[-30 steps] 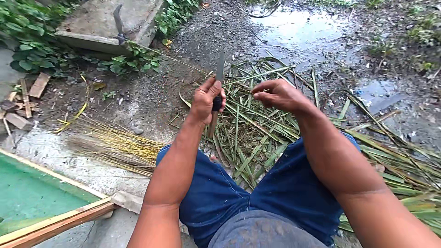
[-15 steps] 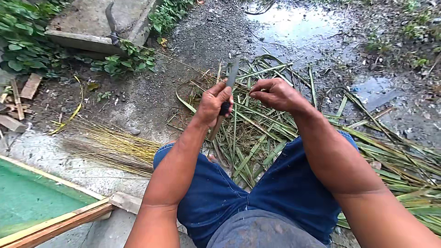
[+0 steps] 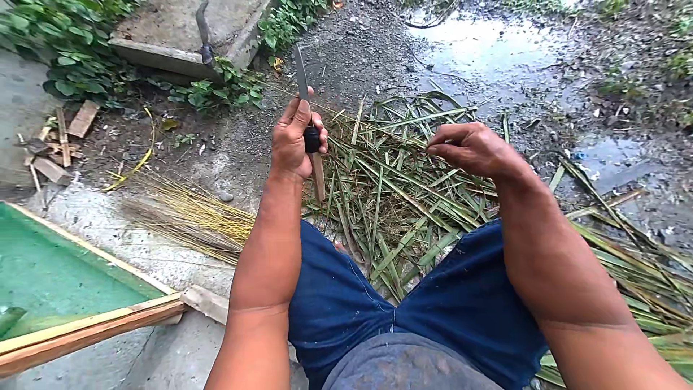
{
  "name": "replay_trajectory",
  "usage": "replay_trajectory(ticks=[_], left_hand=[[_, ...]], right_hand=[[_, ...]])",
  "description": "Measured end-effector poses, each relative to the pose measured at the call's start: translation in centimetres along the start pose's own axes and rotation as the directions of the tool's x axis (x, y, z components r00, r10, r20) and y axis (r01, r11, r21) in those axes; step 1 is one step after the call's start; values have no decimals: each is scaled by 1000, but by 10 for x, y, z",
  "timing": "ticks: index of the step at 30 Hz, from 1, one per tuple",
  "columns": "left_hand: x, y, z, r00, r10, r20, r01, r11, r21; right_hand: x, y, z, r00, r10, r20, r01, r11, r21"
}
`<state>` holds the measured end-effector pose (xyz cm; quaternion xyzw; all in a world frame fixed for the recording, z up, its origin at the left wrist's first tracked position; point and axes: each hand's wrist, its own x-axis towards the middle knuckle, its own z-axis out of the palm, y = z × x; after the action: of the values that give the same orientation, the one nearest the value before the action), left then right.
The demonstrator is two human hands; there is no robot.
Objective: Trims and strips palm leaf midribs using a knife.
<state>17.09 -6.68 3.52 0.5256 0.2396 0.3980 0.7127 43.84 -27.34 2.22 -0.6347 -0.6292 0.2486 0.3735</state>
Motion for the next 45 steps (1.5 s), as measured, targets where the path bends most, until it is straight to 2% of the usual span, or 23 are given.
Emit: replay_trajectory(ticks=[11,16,21,23,25,27,29,31,33,35,38,42,45], left_hand=[[3,25,-41,981,106,-162,-119,990,-74],[7,31,-62,964,126,-234,-150,985,-88],[12,36,-91,907,130,-401,-205,967,-151],[9,30,-84,920,156,-359,-186,981,-50],[1,18,-57,974,130,-184,-109,987,119],[-11,3,-18,1000,20,2,-20,969,245],[-25,-14,23,982,-135,130,90,949,304],[-34,-30,53,929,-274,249,190,931,312],[-37,-41,69,879,-340,334,257,928,269],[-35,-41,70,870,-351,347,286,932,224],[-24,-29,52,913,-296,282,263,953,148],[-10,-6,16,979,-139,150,135,990,40],[-2,10,-14,998,-37,57,38,999,-18]], right_hand=[[-24,16,-34,996,91,-9,-91,996,-16],[-44,24,-56,986,154,-66,-154,988,-7],[-64,35,-75,950,263,-170,-268,963,-10],[-61,29,-69,927,313,-209,-317,948,13],[-52,21,-58,924,332,-190,-337,941,3],[-40,15,-43,942,308,-137,-311,951,2],[-26,8,-25,963,255,-86,-253,967,33],[-15,-2,-9,978,207,-24,-206,977,55],[-8,-6,3,989,141,37,-143,988,54],[-4,-6,6,992,90,90,-96,993,63],[-4,-2,1,993,41,107,-49,996,73],[-8,6,-10,992,49,114,-56,997,59],[-13,15,-21,991,58,116,-61,998,19]])
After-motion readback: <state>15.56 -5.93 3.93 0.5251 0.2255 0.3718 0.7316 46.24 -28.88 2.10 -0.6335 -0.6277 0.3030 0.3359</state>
